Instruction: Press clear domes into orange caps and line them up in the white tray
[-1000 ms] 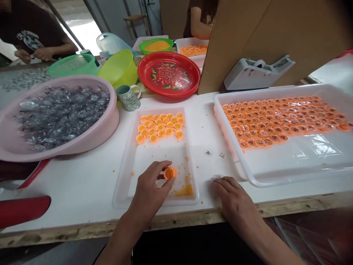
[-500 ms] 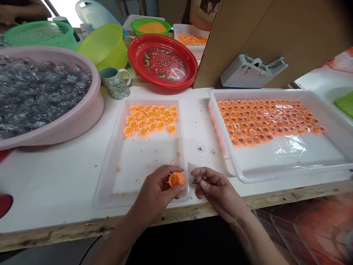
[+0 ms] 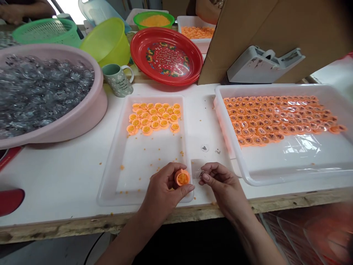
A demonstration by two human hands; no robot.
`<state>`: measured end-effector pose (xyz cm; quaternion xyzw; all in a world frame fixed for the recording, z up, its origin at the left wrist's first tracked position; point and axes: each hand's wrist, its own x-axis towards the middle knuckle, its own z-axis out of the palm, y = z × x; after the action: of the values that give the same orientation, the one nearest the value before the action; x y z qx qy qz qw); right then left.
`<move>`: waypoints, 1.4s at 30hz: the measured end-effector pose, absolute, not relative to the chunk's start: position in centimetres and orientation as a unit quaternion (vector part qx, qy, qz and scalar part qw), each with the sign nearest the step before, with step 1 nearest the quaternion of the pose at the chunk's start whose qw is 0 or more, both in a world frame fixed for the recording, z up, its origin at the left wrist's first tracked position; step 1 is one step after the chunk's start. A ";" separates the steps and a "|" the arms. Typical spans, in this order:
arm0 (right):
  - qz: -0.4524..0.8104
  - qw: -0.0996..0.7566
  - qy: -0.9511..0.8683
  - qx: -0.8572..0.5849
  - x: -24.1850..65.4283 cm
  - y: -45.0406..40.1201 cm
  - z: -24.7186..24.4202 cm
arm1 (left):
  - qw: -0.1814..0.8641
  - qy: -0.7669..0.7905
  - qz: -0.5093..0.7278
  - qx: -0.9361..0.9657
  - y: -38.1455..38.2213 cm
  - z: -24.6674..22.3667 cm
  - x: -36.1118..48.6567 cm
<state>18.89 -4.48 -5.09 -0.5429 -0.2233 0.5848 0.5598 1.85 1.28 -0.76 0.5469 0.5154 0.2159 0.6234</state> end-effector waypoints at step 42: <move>0.255 0.485 -0.563 -0.618 15.2 -5.6 -1.5 | 0.464 0.437 0.265 0.723 -0.5 -0.1 0.9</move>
<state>15.20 -5.62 -1.51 -0.6182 -0.5634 0.2547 0.4853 0.94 -0.51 -0.05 0.7234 0.4372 0.2652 0.4638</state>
